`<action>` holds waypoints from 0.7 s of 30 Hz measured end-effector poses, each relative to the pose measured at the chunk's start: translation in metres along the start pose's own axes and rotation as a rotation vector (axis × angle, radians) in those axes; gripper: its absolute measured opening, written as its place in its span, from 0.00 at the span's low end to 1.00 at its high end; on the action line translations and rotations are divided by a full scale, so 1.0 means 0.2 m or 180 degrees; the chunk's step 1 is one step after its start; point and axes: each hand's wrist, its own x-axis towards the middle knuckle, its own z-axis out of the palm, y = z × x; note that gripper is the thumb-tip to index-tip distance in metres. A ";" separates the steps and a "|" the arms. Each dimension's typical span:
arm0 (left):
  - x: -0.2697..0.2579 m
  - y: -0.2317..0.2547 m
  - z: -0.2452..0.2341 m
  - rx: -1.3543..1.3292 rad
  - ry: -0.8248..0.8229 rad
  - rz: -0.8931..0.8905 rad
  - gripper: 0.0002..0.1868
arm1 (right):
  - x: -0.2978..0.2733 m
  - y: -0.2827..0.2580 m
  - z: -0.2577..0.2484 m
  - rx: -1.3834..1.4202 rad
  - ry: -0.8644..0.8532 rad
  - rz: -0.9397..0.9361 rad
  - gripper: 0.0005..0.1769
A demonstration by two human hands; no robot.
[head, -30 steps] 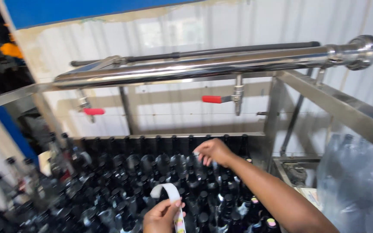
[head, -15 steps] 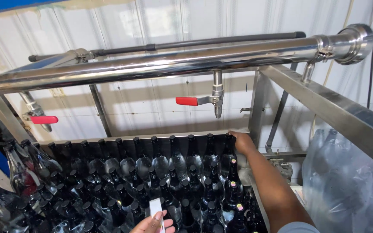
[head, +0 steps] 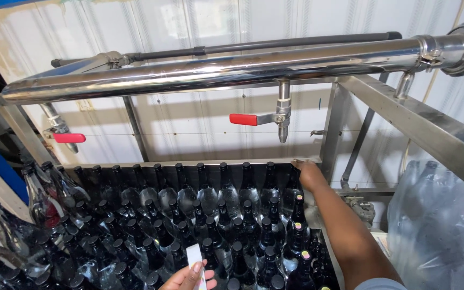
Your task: Manually applying small white labels to the caps of black bottles arranged in a metal rack.
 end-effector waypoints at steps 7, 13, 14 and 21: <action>-0.05 -0.02 0.04 -0.0781 0.0389 0.0520 0.16 | 0.05 -0.13 0.03 0.1598 0.0460 0.1202 0.30; 0.14 -0.11 -0.08 -0.0426 0.0929 0.1329 0.07 | -0.08 -0.80 -0.06 0.1763 0.1289 0.0402 0.16; 0.17 -0.11 -0.09 -0.0841 0.0859 0.1589 0.05 | -0.35 -1.12 -0.18 0.2051 0.0802 -0.0557 0.08; 0.12 -0.06 -0.16 -0.1227 0.0433 0.1553 0.07 | -1.36 -1.84 -0.27 0.1347 -0.0107 -0.4220 0.23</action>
